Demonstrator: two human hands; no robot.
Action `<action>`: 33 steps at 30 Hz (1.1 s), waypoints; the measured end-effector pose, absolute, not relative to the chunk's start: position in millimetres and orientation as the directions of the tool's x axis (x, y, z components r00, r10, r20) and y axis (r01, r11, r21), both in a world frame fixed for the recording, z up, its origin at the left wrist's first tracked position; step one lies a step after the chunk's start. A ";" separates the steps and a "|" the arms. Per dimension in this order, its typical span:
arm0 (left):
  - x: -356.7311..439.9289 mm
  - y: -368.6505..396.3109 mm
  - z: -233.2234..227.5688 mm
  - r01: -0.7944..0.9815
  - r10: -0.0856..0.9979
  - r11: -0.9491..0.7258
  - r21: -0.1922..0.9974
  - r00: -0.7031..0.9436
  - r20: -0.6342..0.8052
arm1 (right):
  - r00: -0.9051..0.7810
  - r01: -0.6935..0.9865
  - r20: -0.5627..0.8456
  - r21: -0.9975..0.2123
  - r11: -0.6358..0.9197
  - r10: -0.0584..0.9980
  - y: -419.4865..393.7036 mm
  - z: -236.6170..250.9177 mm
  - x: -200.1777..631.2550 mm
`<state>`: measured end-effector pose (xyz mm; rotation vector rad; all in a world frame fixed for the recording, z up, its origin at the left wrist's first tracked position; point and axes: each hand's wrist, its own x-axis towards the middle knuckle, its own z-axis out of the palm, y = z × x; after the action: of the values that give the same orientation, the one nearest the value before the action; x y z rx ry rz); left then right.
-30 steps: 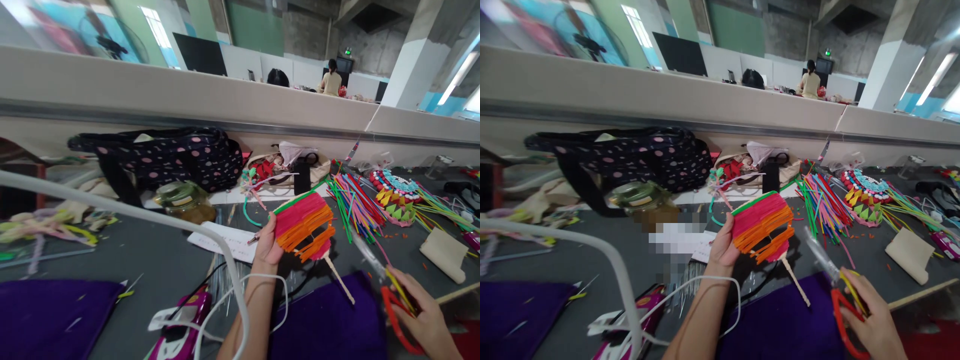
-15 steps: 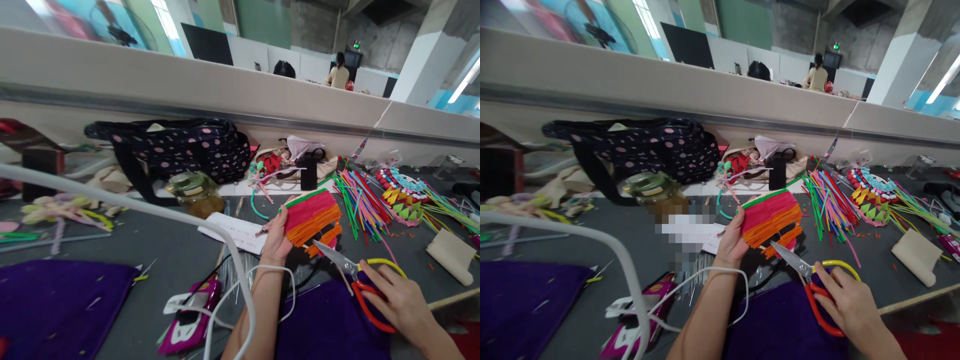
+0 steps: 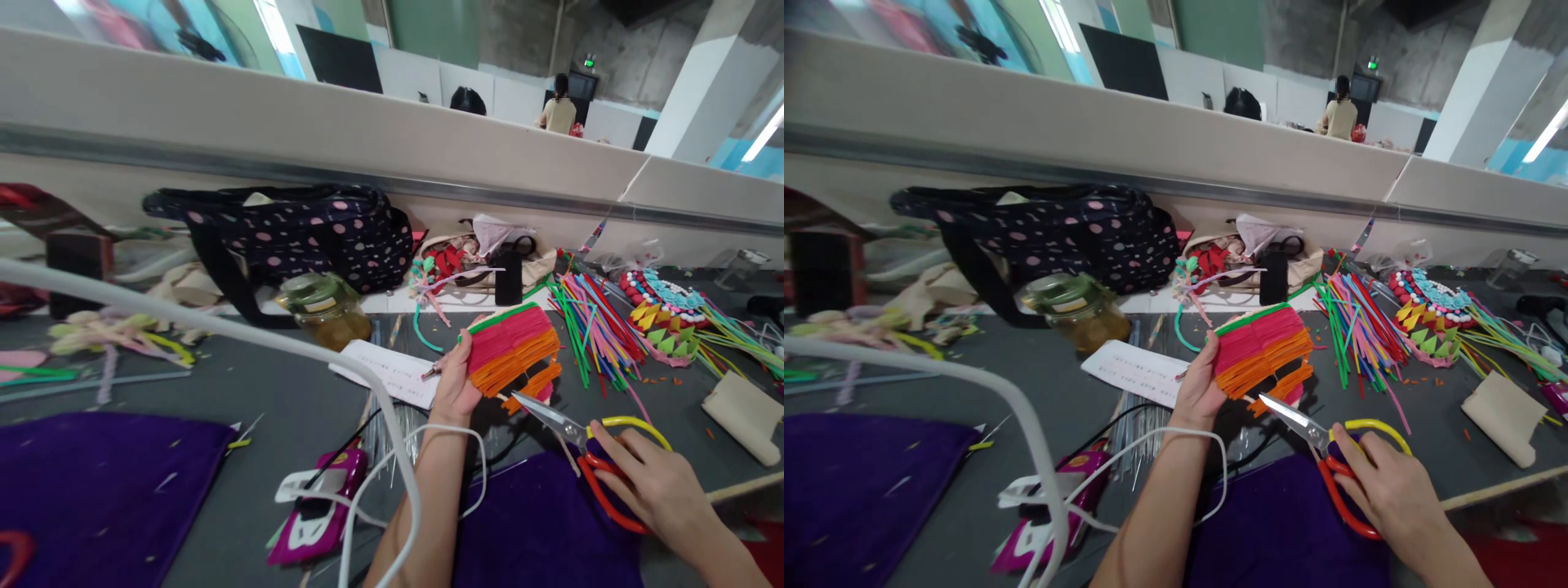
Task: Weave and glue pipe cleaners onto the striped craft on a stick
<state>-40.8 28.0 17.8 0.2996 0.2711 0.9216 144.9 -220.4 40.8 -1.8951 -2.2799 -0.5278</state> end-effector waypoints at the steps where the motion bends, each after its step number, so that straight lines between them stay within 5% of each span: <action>1: -40.9 28.3 17.8 -0.737 0.810 0.572 0.359 0.577 -0.105 | -0.198 0.973 0.315 0.180 0.146 0.928 -220.9 39.9 144.6; 26: -48.3 33.6 16.5 -0.756 0.819 0.561 0.338 0.565 -0.095 | -0.133 0.990 0.395 0.017 0.137 0.909 -225.4 33.0 138.8; 33: -57.0 39.7 14.8 -0.743 0.805 0.584 0.327 0.580 -0.122 | 0.066 0.947 0.458 -0.308 0.088 0.886 -241.9 16.7 155.6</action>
<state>-57.0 39.7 14.8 0.2525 0.2702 0.9158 155.6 -241.9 16.7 -1.8016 -1.8232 -0.1436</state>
